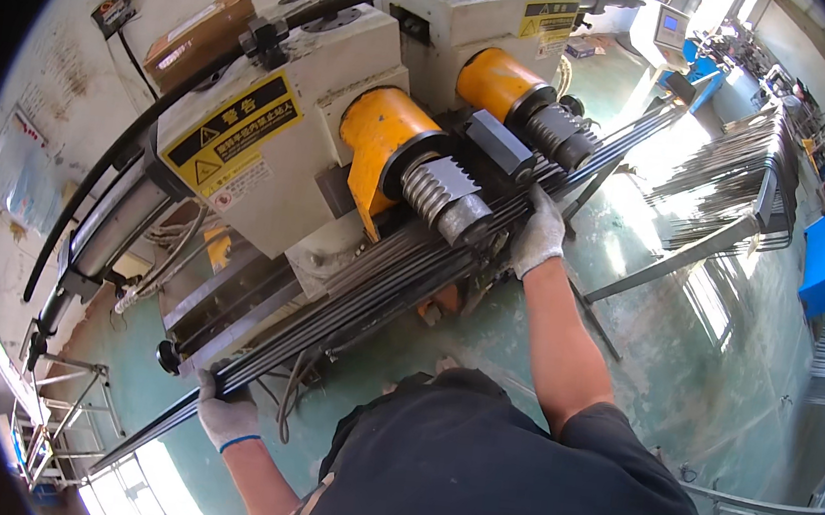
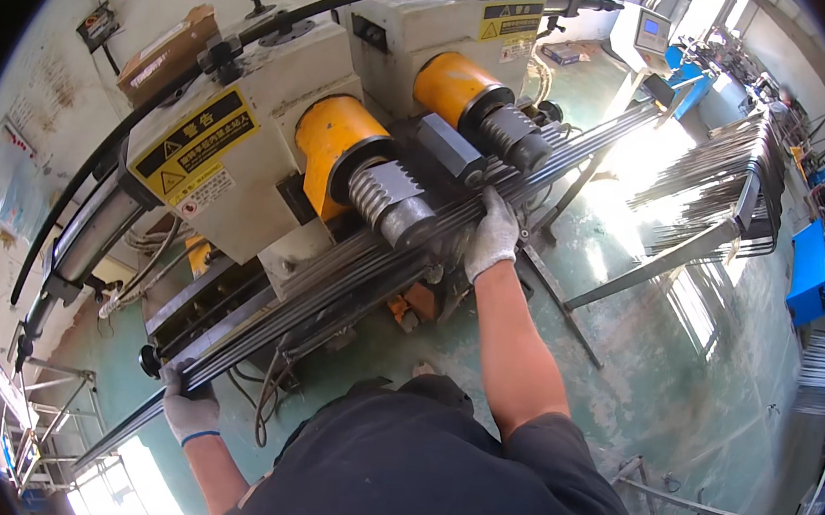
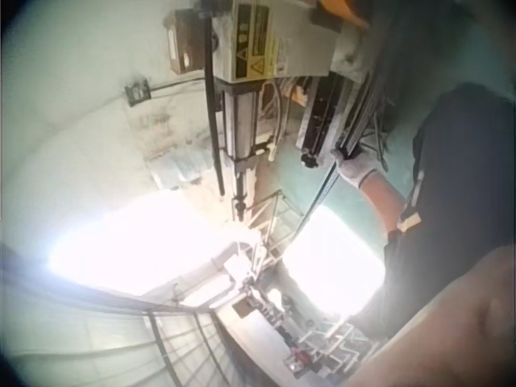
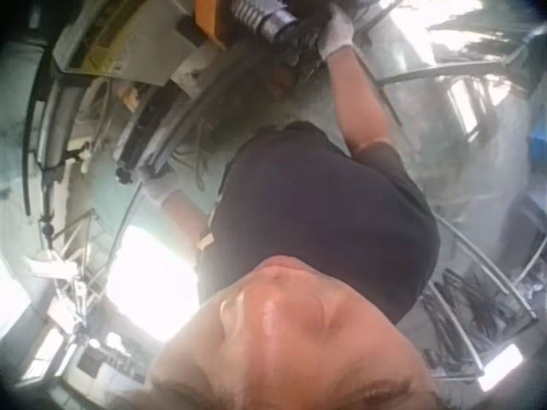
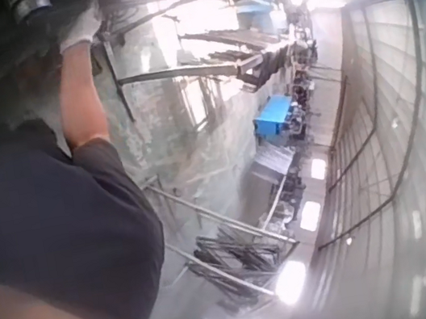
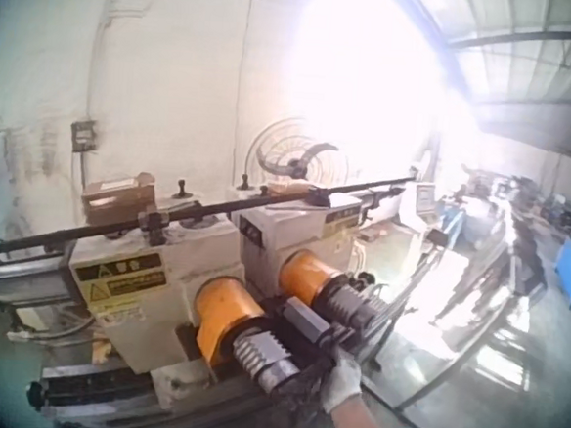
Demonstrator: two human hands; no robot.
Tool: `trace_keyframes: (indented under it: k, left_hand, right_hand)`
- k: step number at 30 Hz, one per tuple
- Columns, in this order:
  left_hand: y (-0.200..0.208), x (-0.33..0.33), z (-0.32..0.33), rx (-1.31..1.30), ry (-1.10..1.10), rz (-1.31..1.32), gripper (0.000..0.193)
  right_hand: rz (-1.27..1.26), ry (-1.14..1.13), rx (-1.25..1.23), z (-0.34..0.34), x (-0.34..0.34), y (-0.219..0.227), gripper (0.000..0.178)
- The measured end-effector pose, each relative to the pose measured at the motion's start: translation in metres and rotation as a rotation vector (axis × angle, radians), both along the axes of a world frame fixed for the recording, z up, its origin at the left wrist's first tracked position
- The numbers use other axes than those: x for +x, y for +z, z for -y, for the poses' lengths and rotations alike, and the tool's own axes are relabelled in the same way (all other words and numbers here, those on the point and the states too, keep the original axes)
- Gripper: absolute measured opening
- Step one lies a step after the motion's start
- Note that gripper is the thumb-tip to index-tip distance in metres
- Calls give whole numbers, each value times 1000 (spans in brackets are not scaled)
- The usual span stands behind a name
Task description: The person operates a metal rod bending machine to form U-shaped pieces from straight rods. They load rods into the machine, retrieve bent pieces, and stack them on a rack. The person also measures a bent piece on a wooden table using a tape measure and places it with other finished pieces.
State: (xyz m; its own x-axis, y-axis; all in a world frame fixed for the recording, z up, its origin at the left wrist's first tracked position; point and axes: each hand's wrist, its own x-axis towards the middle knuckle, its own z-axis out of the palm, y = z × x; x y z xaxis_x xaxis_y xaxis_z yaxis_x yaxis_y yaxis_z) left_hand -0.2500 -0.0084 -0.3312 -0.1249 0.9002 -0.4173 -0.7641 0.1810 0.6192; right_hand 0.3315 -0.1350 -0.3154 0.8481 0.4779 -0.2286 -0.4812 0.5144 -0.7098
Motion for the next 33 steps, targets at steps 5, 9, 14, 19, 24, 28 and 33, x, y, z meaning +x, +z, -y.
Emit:
trace_keyframes:
  k: [5,9,14,19,24,28,33]
  left_hand:
    - [-29,32,1,-41,-73,38,34]
    - [-26,63,1,-56,-163,87,37]
    - [-8,63,-3,66,-276,137,36]
    - [-21,-8,-15,76,-70,130,31]
    - [-23,2,-26,70,-18,-7,31]
    - [-22,36,-20,136,-35,-15,34]
    - [-29,90,-4,87,-66,174,31]
  right_hand:
    - [-142,19,-36,-33,-11,17,33]
    - [96,46,-317,-53,46,-65,30]
    - [284,-9,-128,-55,66,-110,29]
    - [-68,61,-252,-53,29,-22,29]
    - [112,-67,-41,-60,38,-62,32]
    - [-50,-18,-234,-55,29,-33,47]
    - [106,25,-325,-35,9,-12,53]
